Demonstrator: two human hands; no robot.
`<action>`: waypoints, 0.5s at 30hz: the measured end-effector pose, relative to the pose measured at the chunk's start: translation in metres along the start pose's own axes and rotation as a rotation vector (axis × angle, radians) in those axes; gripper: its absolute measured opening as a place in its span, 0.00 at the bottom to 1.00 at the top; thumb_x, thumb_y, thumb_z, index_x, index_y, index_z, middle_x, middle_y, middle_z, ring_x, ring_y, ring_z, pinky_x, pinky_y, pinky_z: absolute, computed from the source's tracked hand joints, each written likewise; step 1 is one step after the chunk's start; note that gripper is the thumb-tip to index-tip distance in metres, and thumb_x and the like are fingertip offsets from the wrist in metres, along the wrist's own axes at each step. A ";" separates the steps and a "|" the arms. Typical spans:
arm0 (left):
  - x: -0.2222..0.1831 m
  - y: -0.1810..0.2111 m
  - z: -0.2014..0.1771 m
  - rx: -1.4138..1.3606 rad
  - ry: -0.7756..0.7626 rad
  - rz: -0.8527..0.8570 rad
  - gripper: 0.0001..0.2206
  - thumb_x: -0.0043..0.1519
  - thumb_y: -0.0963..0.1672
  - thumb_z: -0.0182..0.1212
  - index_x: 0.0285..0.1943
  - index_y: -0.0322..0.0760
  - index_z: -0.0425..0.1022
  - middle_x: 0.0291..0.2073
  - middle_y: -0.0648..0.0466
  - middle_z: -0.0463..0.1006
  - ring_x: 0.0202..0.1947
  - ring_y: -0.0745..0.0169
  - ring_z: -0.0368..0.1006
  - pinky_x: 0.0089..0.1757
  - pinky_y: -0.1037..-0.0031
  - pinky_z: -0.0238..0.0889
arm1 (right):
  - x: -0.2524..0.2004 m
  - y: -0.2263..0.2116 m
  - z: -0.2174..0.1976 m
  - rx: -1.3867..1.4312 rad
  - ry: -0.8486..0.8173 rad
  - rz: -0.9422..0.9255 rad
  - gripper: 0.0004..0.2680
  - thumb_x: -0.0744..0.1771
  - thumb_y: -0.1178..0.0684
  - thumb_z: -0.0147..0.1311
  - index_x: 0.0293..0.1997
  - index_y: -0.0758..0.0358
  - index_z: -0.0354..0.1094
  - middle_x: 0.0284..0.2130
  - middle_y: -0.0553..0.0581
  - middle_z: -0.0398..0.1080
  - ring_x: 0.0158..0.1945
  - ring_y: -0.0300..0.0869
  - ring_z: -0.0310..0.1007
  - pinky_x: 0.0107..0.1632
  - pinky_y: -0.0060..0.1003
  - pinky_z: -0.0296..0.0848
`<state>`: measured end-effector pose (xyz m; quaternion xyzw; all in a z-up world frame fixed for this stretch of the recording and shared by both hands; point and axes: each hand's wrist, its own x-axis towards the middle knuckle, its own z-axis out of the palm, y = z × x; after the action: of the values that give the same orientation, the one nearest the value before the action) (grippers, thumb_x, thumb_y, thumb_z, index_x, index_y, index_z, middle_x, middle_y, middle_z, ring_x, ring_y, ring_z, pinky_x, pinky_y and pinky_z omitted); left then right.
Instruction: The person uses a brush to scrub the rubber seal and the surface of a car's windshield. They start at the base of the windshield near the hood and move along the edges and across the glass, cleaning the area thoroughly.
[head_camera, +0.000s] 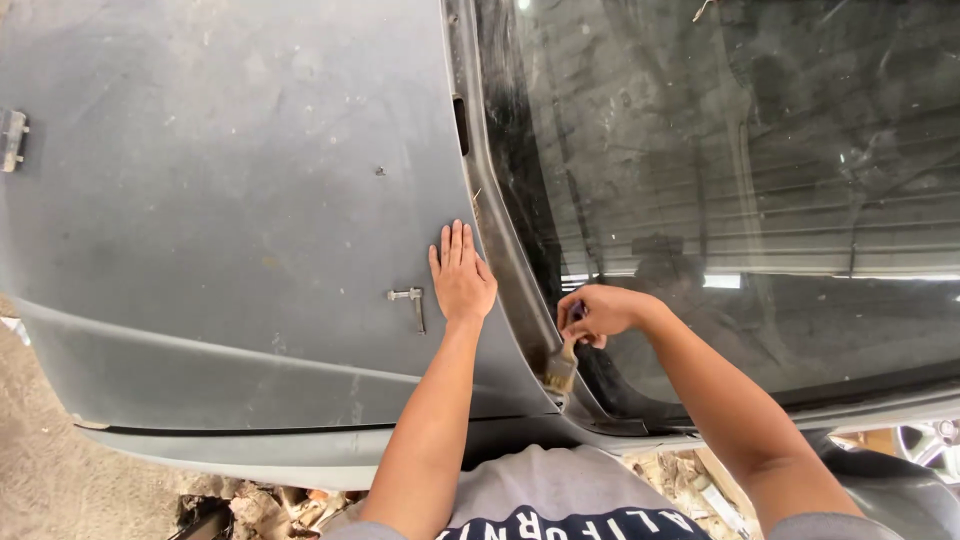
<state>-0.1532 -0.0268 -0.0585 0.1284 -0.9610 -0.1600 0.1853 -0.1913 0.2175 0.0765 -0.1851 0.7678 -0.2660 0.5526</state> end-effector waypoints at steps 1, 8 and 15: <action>0.001 -0.002 0.001 0.000 0.002 0.000 0.24 0.64 0.42 0.47 0.73 0.41 0.64 0.74 0.54 0.62 0.74 0.58 0.54 0.69 0.55 0.40 | 0.004 -0.003 -0.003 -0.001 0.000 -0.001 0.07 0.63 0.51 0.66 0.42 0.57 0.79 0.30 0.62 0.81 0.30 0.50 0.82 0.38 0.43 0.80; -0.004 -0.006 0.003 -0.042 0.059 0.022 0.23 0.64 0.42 0.47 0.71 0.40 0.67 0.72 0.54 0.64 0.74 0.59 0.56 0.69 0.57 0.40 | 0.025 -0.010 -0.028 0.389 0.416 -0.260 0.02 0.66 0.61 0.59 0.39 0.68 0.72 0.20 0.62 0.74 0.17 0.44 0.74 0.27 0.36 0.77; 0.002 -0.003 0.003 -0.003 0.063 0.017 0.22 0.64 0.42 0.47 0.70 0.41 0.69 0.72 0.54 0.65 0.73 0.60 0.57 0.69 0.57 0.42 | -0.010 -0.031 -0.014 -0.019 -0.112 0.068 0.05 0.65 0.56 0.65 0.42 0.64 0.77 0.25 0.60 0.78 0.23 0.43 0.79 0.29 0.37 0.83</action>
<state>-0.1554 -0.0288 -0.0620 0.1251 -0.9555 -0.1556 0.2170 -0.2015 0.2015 0.1063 -0.1787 0.7441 -0.2288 0.6018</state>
